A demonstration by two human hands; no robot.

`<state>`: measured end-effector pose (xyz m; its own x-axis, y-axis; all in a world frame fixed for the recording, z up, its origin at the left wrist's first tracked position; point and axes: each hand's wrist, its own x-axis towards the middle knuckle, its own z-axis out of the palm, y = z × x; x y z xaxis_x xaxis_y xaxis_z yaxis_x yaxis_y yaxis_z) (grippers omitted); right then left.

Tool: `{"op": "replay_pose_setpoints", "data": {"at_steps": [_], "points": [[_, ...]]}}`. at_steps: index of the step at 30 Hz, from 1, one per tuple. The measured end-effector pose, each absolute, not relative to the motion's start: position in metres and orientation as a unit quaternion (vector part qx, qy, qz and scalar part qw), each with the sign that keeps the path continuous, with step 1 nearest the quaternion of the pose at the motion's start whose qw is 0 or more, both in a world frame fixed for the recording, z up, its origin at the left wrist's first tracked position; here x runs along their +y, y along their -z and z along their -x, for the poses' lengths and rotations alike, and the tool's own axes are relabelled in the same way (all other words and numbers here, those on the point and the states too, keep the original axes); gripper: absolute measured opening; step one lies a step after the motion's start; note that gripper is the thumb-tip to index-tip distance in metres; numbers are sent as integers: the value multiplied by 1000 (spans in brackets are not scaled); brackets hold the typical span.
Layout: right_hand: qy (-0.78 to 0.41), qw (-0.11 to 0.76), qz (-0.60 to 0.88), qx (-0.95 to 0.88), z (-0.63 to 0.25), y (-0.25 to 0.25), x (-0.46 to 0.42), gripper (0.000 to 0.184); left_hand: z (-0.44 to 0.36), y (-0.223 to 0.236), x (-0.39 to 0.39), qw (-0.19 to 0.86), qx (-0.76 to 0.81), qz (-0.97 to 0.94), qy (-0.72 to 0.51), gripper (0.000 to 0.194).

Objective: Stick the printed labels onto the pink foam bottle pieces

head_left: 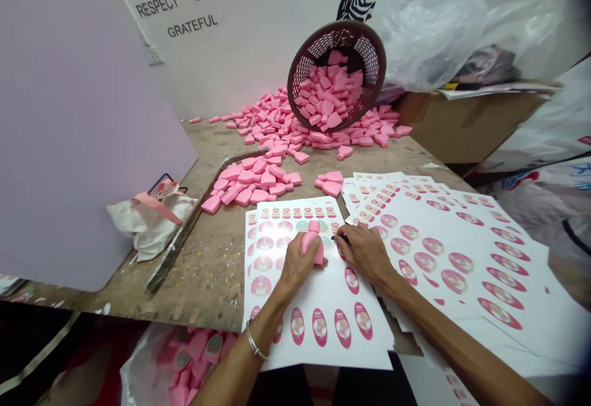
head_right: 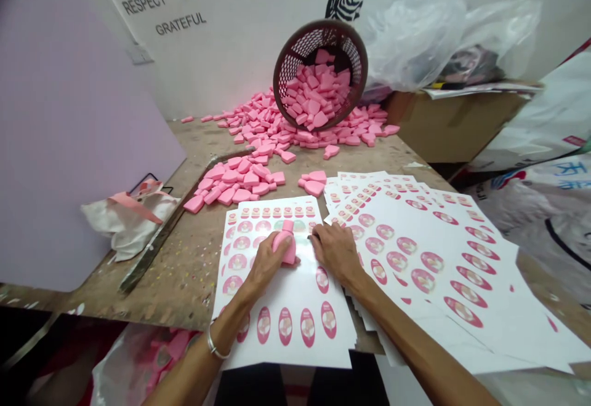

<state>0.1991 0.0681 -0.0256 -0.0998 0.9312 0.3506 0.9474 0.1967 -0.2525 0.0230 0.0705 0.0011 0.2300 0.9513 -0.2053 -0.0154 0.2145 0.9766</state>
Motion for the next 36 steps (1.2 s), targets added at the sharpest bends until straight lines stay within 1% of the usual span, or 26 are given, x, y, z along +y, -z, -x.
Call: {"op": "replay_pose_setpoints", "data": {"at_steps": [2, 6, 12, 15, 18, 22, 27, 32, 36], "points": [[39, 211, 628, -748, -196, 25, 66, 19, -26, 2, 70, 597, 483, -502, -397, 42], [26, 219, 622, -752, -193, 27, 64, 18, -24, 7, 61, 555, 511, -521, -400, 40], [-47, 240, 609, -755, -187, 26, 59, 12, -21, 2, 53, 558, 512, -515, -403, 38], [-12, 250, 617, -746, -187, 26, 59, 13, -20, 2, 53, 559, 508, -511, -410, 37], [36, 230, 624, -746, -190, 28, 61, 15, -19, 3, 53, 557, 506, -513, -412, 36], [18, 223, 632, -742, -193, 32, 63, 13, -20, 6, 53, 555, 506, -510, -418, 37], [-25, 258, 644, -720, -190, 34, 63, 12, -20, 9, 53, 548, 505, -513, -427, 38], [31, 301, 609, -733, -186, 30, 58, 16, -19, 10, 54, 550, 506, -512, -423, 39], [18, 359, 596, -718, -184, 24, 52, 19, -20, 9, 55, 573, 497, -483, -437, 42]]}}
